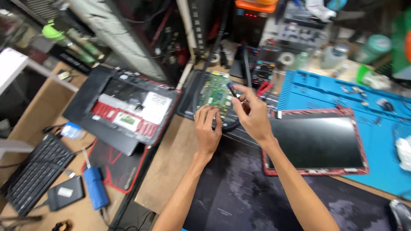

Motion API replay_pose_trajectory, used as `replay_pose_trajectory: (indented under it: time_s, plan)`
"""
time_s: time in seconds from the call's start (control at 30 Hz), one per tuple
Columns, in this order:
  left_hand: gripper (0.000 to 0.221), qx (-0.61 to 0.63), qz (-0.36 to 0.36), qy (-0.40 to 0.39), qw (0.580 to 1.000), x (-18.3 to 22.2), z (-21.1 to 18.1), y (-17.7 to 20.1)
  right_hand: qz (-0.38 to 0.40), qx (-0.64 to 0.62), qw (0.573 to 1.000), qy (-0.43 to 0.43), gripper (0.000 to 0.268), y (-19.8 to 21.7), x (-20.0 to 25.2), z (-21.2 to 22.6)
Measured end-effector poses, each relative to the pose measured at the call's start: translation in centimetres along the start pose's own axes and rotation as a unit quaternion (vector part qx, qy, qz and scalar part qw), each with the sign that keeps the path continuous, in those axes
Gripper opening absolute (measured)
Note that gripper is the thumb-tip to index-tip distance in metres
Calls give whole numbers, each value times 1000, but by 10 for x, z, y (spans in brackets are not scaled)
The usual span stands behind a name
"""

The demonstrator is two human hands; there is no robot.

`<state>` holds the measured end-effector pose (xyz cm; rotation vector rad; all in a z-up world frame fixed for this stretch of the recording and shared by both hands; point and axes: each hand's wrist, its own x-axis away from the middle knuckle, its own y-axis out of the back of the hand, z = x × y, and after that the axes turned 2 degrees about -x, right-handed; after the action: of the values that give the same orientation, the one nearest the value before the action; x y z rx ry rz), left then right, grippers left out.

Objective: Repairing a laptop screen by removing the bezel and screws using a screwdriver

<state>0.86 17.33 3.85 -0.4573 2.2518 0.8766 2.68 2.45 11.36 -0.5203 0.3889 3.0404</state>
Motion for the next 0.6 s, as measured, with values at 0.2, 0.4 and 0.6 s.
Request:
replay_pose_trajectory:
  time_s: [0.2, 0.4, 0.6]
  plan:
    - [24, -49, -38, -29, 998, 14, 53, 19, 114, 58, 992, 5, 23, -60, -11, -24]
    - [33, -40, -44, -19, 998, 13, 41, 33, 168, 79, 981, -56, 27, -78, -20, 7]
    - [38, -149, -39, 41, 987, 22, 51, 24, 203, 113, 965, -119, 24, -81, -25, -14]
